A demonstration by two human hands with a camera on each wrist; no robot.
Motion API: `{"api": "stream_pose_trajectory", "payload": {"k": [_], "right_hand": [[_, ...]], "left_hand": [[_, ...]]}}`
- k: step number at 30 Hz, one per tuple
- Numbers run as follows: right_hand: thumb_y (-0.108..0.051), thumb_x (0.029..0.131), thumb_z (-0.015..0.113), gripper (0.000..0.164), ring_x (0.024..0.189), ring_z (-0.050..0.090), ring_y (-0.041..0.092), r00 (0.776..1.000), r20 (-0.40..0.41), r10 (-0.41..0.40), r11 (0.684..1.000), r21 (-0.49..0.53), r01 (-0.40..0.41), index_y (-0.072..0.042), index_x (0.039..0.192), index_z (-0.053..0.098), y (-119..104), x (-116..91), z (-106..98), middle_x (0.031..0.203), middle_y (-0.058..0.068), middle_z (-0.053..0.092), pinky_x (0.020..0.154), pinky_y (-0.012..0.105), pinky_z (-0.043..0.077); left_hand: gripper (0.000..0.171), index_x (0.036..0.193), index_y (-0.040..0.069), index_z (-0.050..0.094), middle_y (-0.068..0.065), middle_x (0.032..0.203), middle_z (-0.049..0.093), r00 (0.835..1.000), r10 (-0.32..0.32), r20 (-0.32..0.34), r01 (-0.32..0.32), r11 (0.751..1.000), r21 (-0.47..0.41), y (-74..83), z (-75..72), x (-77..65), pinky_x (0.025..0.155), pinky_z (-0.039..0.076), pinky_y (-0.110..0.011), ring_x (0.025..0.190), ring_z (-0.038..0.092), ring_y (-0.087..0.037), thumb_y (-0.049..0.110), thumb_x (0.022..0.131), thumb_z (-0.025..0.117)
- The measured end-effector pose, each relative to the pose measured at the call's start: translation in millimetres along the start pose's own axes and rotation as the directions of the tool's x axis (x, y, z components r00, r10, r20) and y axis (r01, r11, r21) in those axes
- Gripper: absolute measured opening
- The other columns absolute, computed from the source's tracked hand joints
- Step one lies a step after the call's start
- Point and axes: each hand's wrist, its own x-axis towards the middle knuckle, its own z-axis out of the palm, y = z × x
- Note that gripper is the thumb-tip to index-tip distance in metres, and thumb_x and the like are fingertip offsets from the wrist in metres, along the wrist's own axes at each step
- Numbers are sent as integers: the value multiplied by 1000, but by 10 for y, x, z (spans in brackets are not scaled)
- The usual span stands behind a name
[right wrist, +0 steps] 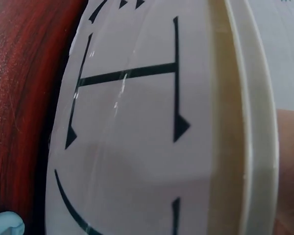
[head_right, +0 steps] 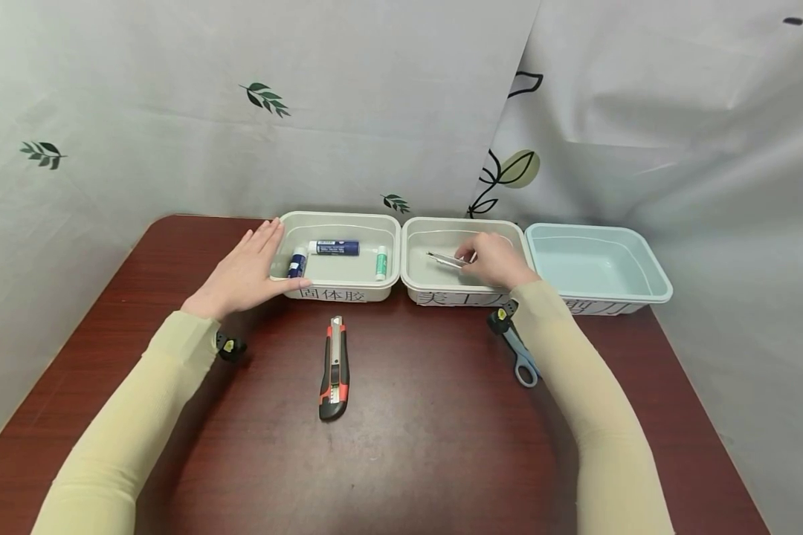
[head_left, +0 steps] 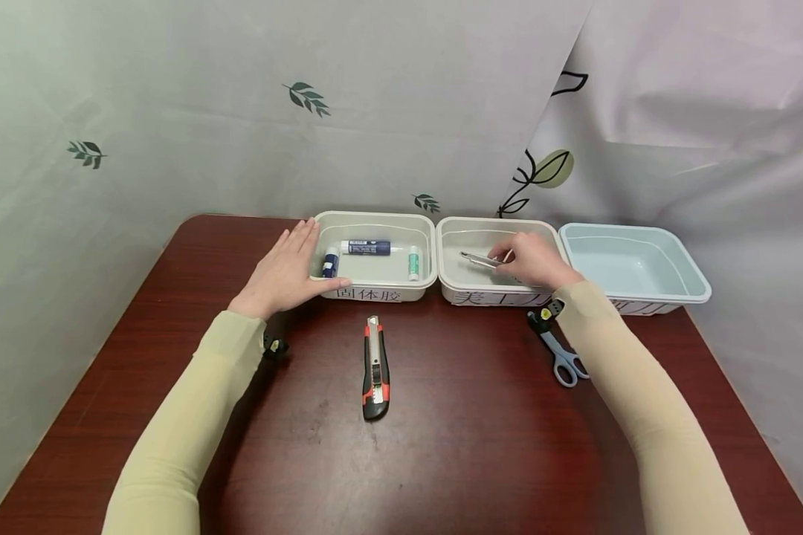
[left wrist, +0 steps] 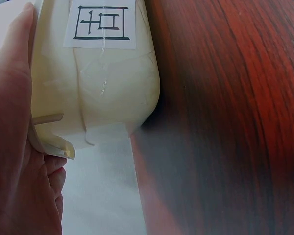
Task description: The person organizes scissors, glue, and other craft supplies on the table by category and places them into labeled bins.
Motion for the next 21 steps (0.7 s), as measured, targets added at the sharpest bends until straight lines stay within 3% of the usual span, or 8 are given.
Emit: {"api": "stream_pose_trajectory", "payload": {"k": [9, 21], "right_hand": [[-3, 84, 79, 24, 84, 69, 25, 1000, 11, 15, 1000, -8, -15, 0, 107, 78, 41, 20, 49, 91, 10, 74, 80, 44, 54], [-8, 88, 74, 39, 100, 70, 34, 999, -4, 34, 999, 22, -34, 7, 124, 70, 10, 14, 9, 112, 22, 72, 88, 47, 55]], "left_hand": [[122, 160, -5, 10, -21, 168, 6, 1000, 1, -2, -1, 1000, -4, 8, 3, -4, 124, -1, -41, 155, 3, -29, 82, 86, 52], [122, 160, -5, 10, -20, 168, 6, 1000, 4, -3, -4, 1000, 0, 5, 4, -2, 124, -2, -40, 155, 3, -29, 82, 86, 52]]}}
